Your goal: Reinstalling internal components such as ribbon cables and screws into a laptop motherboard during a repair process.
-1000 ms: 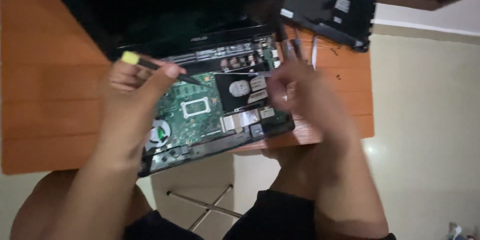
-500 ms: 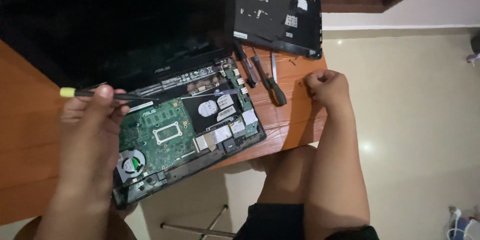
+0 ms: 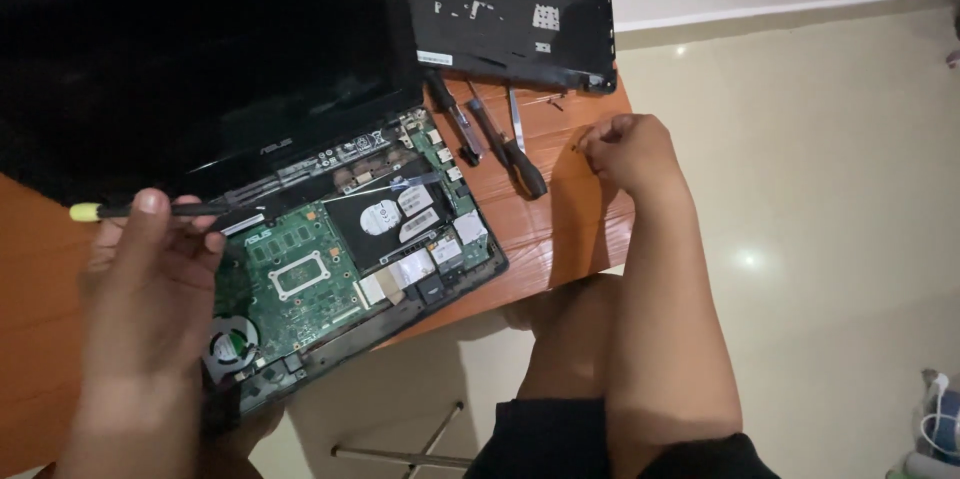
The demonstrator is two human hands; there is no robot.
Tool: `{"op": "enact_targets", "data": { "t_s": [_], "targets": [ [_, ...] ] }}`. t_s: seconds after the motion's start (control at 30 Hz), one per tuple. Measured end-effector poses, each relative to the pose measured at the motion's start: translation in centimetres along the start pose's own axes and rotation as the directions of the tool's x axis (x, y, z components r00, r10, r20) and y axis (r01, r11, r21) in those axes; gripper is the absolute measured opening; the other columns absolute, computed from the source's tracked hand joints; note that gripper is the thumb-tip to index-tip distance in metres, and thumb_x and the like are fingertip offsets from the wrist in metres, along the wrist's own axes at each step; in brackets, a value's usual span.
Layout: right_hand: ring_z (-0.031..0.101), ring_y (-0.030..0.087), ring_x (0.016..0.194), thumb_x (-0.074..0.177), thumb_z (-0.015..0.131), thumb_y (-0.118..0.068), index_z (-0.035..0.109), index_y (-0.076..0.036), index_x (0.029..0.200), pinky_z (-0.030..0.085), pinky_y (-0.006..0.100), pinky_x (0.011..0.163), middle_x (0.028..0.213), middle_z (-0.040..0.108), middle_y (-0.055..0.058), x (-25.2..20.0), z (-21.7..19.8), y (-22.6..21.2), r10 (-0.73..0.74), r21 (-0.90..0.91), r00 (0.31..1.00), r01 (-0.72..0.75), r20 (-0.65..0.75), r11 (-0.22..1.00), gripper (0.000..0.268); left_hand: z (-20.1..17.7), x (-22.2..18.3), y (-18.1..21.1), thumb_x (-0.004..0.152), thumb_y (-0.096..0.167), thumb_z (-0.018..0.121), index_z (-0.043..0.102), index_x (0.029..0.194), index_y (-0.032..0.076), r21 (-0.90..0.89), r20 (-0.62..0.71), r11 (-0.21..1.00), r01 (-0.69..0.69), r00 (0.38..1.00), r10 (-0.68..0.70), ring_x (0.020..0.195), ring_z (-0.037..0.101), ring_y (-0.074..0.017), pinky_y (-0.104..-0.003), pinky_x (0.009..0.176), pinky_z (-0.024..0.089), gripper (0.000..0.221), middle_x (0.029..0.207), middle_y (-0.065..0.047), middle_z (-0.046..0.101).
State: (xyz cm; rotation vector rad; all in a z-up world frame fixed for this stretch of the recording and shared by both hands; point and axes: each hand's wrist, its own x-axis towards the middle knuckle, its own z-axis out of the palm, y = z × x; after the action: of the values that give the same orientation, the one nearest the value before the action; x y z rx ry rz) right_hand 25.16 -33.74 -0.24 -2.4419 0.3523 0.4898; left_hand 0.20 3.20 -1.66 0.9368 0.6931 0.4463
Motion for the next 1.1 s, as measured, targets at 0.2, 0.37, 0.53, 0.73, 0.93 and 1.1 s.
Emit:
{"op": "enact_targets", "data": {
  "t_s": [0.2, 0.37, 0.53, 0.73, 0.93, 1.1],
  "targets": [
    [0.069, 0.02, 0.068, 0.097, 0.06, -0.012, 0.072, -0.006, 0.087, 0.059, 0.03, 0.067, 0.078, 0.071, 0.011, 0.4, -0.3, 0.4, -0.051, 0.049, 0.999, 0.05, 0.018, 0.998, 0.017, -0.1, -0.2, 0.5, 0.096, 0.034, 0.076, 0.061, 0.1, 0.025, 0.048, -0.023, 0.999, 0.017, 1.0, -0.016, 0.088, 0.069, -0.0064, -0.02, 0.078, 0.056, 0.018, 0.098, 0.005, 0.071],
    [0.068, 0.019, 0.069, 0.098, 0.059, -0.011, 0.073, -0.006, 0.094, 0.058, 0.03, 0.07, 0.078, 0.071, 0.011, 0.0, -0.7, 0.2, -0.055, 0.086, 0.998, 0.051, 0.034, 0.995, 0.015, -1.4, 0.3, 0.5, 0.092, 0.037, 0.08, 0.063, 0.098, 0.026, 0.007, -0.001, 1.0, 0.013, 1.0, -0.013, 0.089, 0.069, -0.0062, -0.019, 0.079, 0.055, 0.021, 0.097, 0.006, 0.07],
    [0.065, 0.017, 0.068, 0.099, 0.061, -0.009, 0.072, -0.01, 0.09, 0.055, 0.029, 0.067, 0.079, 0.07, 0.008, -1.0, -0.6, -1.0, -0.074, -0.013, 0.996, 0.074, 0.04, 0.997, 0.015, -0.7, -0.4, 1.3, 0.097, 0.035, 0.077, 0.062, 0.098, 0.026, 0.023, -0.011, 1.0, 0.02, 1.0, -0.02, 0.092, 0.069, -0.0048, -0.019, 0.082, 0.056, 0.017, 0.098, 0.008, 0.069],
    [0.065, 0.016, 0.069, 0.093, 0.069, -0.01, 0.075, -0.014, 0.086, 0.053, 0.029, 0.065, 0.084, 0.075, 0.003, -0.6, -0.3, -1.2, -0.03, -0.07, 0.999, 0.033, 0.038, 0.997, 0.01, -0.5, -0.5, 1.4, 0.094, 0.038, 0.078, 0.061, 0.103, 0.026, 0.051, -0.048, 0.998, 0.034, 0.998, -0.031, 0.09, 0.068, -0.0057, -0.02, 0.081, 0.055, 0.023, 0.099, 0.007, 0.069],
    [0.067, 0.017, 0.072, 0.094, 0.068, -0.008, 0.076, -0.015, 0.084, 0.053, 0.03, 0.069, 0.084, 0.075, 0.004, -0.6, -0.2, -1.2, -0.047, -0.096, 0.998, 0.05, 0.029, 0.994, 0.014, -0.2, -0.7, 1.6, 0.094, 0.037, 0.079, 0.06, 0.102, 0.023, 0.022, -0.038, 0.999, 0.042, 0.998, -0.041, 0.087, 0.067, -0.0059, -0.02, 0.078, 0.056, 0.024, 0.098, 0.006, 0.069],
    [0.068, 0.016, 0.07, 0.092, 0.063, -0.004, 0.075, -0.013, 0.083, 0.055, 0.029, 0.066, 0.082, 0.074, 0.004, -0.8, -0.1, -1.4, -0.08, -0.097, 0.996, 0.082, 0.025, 0.992, 0.018, -0.2, -0.6, 1.4, 0.096, 0.038, 0.076, 0.063, 0.099, 0.026, 0.056, -0.036, 0.997, 0.046, 0.998, -0.044, 0.088, 0.067, -0.0044, -0.019, 0.08, 0.055, 0.019, 0.097, 0.007, 0.069]
  ]
}}
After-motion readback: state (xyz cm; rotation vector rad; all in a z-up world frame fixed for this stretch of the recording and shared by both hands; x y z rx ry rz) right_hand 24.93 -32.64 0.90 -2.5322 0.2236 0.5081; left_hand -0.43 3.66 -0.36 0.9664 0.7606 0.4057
